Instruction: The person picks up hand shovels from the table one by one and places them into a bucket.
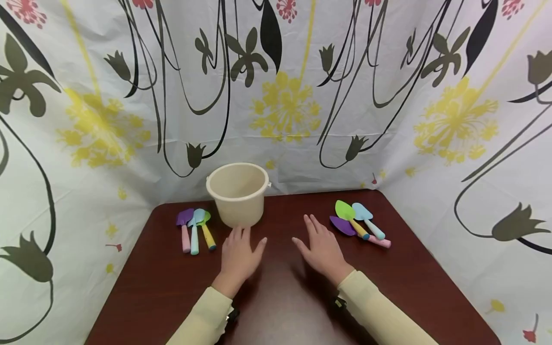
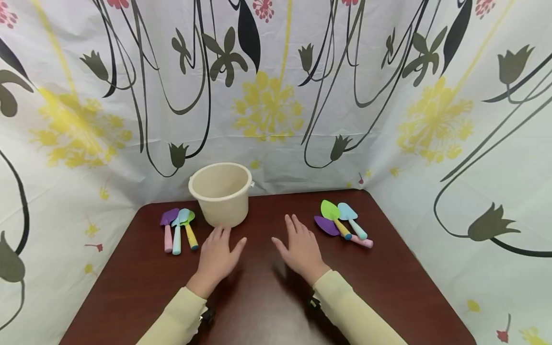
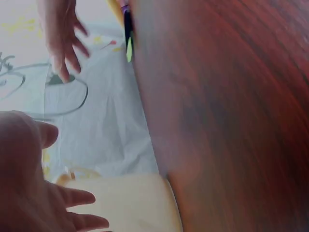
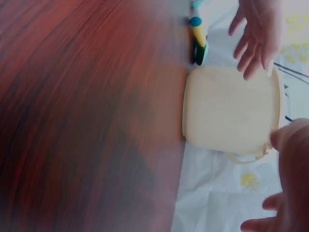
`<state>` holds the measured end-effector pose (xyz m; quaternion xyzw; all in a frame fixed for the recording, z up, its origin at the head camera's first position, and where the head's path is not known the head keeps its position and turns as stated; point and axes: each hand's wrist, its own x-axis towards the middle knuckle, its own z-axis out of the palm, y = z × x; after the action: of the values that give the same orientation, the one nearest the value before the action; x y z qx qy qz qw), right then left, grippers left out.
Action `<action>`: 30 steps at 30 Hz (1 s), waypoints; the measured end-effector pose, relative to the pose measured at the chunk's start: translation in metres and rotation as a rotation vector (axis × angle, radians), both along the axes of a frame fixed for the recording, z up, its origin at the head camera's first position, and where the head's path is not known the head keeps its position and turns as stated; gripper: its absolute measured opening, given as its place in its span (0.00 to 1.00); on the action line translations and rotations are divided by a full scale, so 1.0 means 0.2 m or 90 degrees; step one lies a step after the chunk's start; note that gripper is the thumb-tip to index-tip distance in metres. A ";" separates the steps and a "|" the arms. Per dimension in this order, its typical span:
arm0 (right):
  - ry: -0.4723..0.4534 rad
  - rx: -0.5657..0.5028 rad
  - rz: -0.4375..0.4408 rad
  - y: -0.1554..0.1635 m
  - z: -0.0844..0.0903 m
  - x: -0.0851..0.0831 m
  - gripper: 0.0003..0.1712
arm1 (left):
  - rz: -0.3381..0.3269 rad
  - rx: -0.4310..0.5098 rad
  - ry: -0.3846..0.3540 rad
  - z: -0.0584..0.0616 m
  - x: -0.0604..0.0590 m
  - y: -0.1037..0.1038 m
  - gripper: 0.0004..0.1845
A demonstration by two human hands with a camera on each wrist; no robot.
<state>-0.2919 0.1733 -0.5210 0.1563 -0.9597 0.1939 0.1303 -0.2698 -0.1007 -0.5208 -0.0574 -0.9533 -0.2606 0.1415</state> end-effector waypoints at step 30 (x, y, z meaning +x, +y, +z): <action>-0.253 -0.451 0.002 -0.03 0.15 -0.32 0.25 | 0.138 0.516 0.041 0.16 -0.28 -0.55 0.15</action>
<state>-0.3554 0.1675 -0.4911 0.0626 -0.8400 0.5389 -0.0119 -0.3268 -0.2099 -0.4886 0.0958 -0.7693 -0.5961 0.2088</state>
